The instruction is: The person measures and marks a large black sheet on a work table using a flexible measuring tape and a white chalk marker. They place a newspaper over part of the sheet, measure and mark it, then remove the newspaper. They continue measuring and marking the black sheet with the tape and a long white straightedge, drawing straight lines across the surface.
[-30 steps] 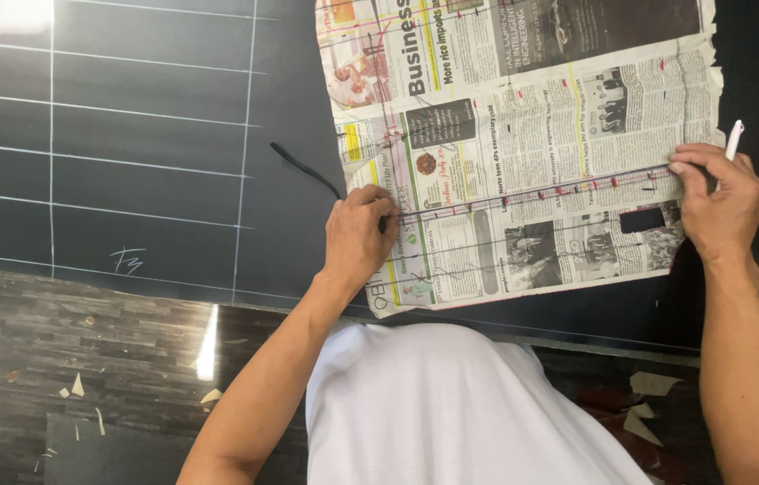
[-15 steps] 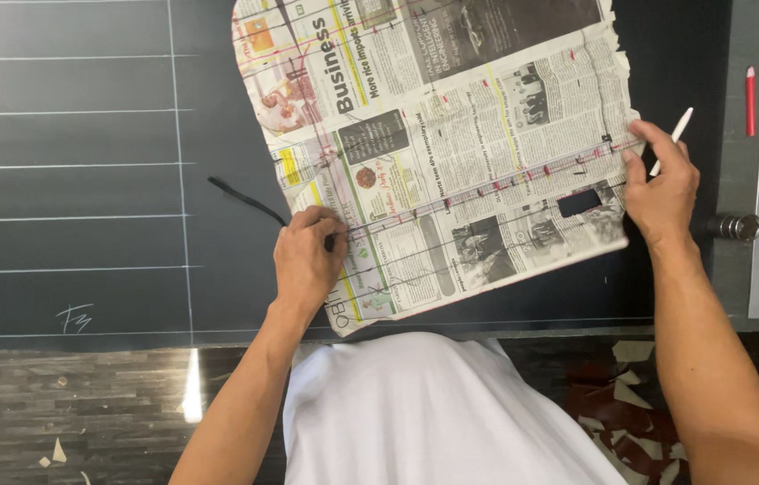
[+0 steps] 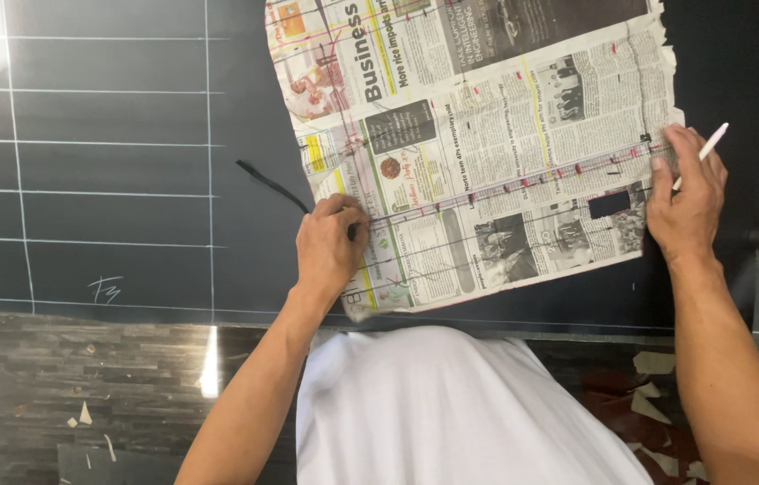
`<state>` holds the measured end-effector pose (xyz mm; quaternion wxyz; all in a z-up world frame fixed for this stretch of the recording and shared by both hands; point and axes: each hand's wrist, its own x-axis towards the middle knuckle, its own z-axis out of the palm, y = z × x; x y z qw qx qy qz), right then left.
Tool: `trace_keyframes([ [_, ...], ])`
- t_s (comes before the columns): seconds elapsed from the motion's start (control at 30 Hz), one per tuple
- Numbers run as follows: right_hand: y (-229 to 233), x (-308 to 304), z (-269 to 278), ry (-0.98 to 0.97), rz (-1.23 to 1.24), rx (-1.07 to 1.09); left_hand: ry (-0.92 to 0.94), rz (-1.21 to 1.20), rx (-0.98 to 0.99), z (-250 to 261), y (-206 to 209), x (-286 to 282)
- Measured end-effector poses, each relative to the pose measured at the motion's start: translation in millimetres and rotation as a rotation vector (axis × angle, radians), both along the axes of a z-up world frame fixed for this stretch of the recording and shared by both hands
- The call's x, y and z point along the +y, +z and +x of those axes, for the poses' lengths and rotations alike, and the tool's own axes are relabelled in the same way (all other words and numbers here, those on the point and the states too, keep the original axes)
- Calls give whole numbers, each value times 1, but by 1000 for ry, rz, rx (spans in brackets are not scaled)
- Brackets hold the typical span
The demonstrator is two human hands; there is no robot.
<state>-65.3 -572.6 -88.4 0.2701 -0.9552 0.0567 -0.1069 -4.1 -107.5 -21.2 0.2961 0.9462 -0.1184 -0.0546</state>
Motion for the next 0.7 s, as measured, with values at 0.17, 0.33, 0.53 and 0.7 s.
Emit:
trace_keyframes([
  [0.17, -3, -8, -5, 6, -32, 57, -17, 7, 1, -2, -1, 1],
  [0.33, -7, -11, -9, -54, -75, 116, -28, 7, 21, 1, 5, 1],
  [0.53, -9, -14, -7, -104, -63, 124, -54, 13, 23, 0, 8, -22],
  [0.7, -13, -18, -6, -91, -82, 99, -67, -36, 32, 2, 0, -68],
])
